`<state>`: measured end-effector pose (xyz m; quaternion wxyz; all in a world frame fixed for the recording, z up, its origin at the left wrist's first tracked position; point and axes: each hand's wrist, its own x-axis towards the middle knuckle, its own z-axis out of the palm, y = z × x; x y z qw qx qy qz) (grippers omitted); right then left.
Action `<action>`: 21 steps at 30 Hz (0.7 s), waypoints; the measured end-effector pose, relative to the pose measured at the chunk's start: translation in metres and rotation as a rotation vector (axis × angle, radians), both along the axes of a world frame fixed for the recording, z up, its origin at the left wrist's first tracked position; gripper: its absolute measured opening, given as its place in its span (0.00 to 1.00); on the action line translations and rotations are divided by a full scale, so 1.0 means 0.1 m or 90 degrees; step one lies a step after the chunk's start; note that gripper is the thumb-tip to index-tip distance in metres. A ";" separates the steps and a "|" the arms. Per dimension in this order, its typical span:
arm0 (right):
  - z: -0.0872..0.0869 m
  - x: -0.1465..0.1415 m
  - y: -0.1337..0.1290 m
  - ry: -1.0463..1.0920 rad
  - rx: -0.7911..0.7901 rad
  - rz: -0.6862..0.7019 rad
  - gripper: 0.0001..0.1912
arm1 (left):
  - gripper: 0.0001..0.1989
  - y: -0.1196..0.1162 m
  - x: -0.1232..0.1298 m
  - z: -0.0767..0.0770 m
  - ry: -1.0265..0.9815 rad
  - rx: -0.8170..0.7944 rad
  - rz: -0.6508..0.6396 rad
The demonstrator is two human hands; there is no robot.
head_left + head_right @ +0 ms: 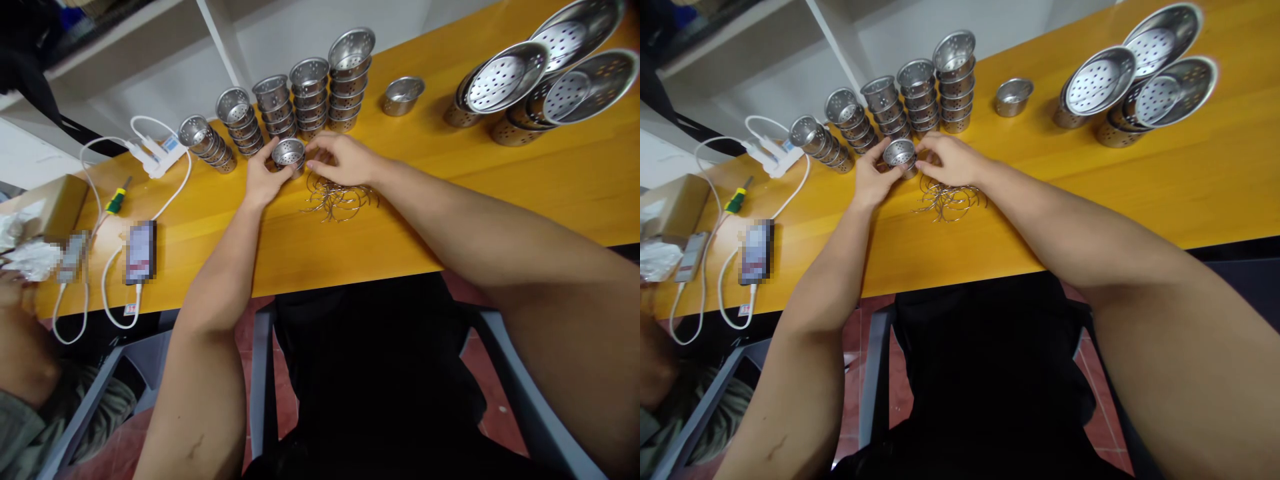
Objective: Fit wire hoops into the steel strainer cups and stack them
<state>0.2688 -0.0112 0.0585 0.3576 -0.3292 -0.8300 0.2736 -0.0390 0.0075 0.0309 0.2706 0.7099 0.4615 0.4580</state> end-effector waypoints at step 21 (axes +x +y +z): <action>0.31 0.20 0.05 0.042 0.132 -0.213 0.15 | 0.67 -0.03 0.05 -0.17 0.035 0.063 -0.023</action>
